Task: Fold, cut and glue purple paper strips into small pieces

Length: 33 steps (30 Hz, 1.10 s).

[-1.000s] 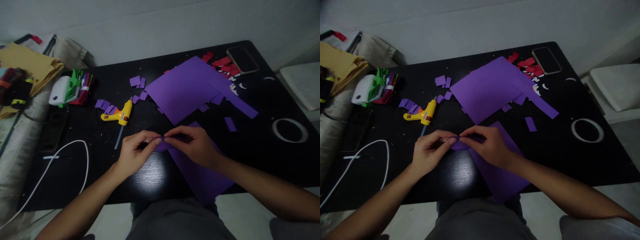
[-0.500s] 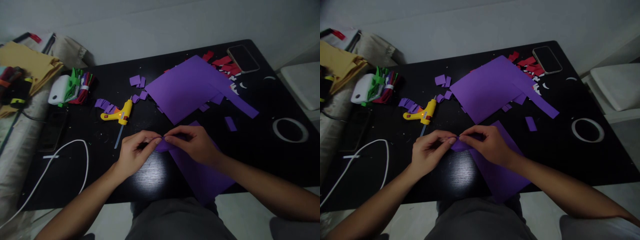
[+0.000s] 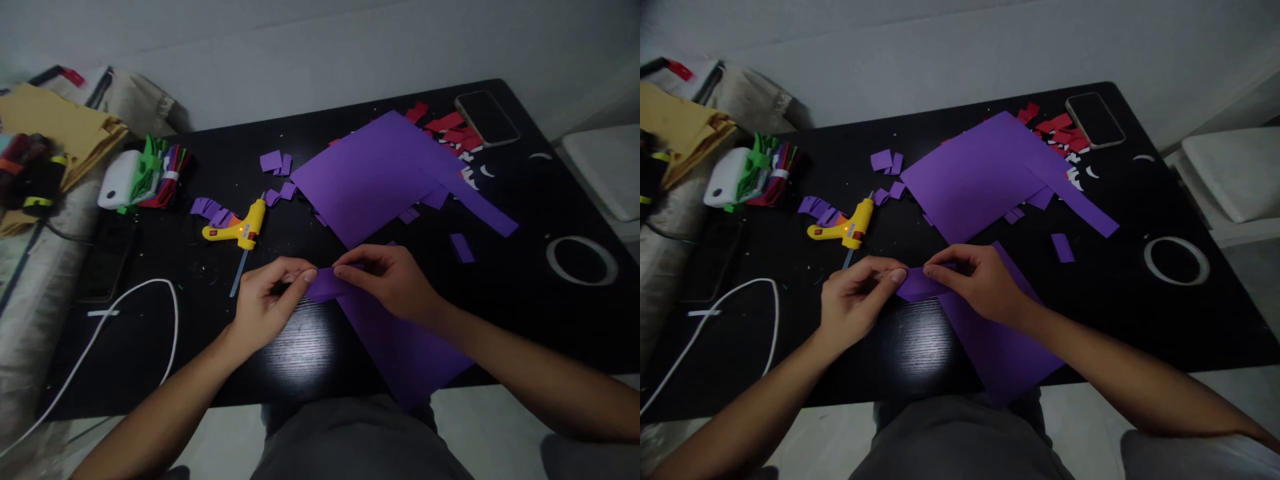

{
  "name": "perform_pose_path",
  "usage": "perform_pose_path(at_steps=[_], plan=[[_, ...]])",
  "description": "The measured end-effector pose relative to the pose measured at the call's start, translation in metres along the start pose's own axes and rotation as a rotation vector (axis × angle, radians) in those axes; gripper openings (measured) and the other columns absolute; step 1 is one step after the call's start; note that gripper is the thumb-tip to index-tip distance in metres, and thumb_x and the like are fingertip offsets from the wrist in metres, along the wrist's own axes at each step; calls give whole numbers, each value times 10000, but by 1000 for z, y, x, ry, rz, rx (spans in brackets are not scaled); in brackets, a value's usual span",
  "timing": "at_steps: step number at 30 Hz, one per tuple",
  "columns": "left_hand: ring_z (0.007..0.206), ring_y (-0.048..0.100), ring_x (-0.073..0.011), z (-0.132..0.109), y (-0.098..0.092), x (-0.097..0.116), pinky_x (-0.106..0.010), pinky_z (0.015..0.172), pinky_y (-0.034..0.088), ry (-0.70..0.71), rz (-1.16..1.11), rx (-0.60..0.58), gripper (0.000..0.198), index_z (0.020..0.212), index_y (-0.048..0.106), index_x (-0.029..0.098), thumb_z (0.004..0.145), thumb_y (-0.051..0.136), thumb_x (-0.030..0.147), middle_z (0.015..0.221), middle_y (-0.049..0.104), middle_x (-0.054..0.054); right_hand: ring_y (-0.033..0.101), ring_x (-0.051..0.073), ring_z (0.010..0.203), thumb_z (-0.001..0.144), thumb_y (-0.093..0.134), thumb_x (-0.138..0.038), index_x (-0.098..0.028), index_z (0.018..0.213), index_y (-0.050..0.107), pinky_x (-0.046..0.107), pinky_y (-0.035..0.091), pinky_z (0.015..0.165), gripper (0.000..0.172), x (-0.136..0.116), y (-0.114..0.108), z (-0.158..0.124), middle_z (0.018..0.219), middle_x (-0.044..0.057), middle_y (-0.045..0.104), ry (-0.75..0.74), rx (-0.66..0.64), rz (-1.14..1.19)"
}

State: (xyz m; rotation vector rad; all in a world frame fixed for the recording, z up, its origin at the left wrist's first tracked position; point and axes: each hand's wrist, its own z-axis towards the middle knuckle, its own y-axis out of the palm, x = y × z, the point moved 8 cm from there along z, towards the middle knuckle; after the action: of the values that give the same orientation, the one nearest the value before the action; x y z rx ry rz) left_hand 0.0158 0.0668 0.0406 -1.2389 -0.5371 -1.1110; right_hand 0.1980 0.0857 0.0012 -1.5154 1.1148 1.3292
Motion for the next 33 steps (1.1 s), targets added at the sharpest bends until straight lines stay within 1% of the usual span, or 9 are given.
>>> perform_pose_path(at_steps=[8,11,18,24,33], plan=[[644,667,-57,0,0,0,-136,606,511,12,-11,9,52,946,739,170,937,708,129,783,761,26,765,180,842,853,837,-335,-256,907,830,300,595,788,95,-6,-1,-4,880,0,820,-55,31,-43],[638,660,-58,-1,-1,-1,-138,603,509,2,-11,6,50,939,737,170,939,704,133,768,751,29,766,176,842,851,842,-337,-256,910,830,290,598,784,101,-6,-1,-3,882,-2,821,-62,35,-42],[617,644,-74,1,-5,-4,-162,602,520,-32,-8,47,46,912,733,171,942,699,165,731,734,23,766,187,836,838,852,-364,-245,901,828,307,607,785,136,-5,-7,0,867,12,815,-43,53,-32],[594,640,-95,0,-5,-5,-190,578,524,-47,6,47,92,891,736,167,949,693,225,707,735,2,766,207,841,832,850,-380,-237,895,826,341,615,796,158,-5,-6,0,867,29,815,-25,47,-32],[612,628,-90,-2,-8,-10,-188,603,517,-75,-15,70,76,909,750,176,947,704,223,712,719,12,752,178,822,812,871,-358,-240,874,819,307,602,786,144,-3,-9,3,846,7,804,-16,51,23]])
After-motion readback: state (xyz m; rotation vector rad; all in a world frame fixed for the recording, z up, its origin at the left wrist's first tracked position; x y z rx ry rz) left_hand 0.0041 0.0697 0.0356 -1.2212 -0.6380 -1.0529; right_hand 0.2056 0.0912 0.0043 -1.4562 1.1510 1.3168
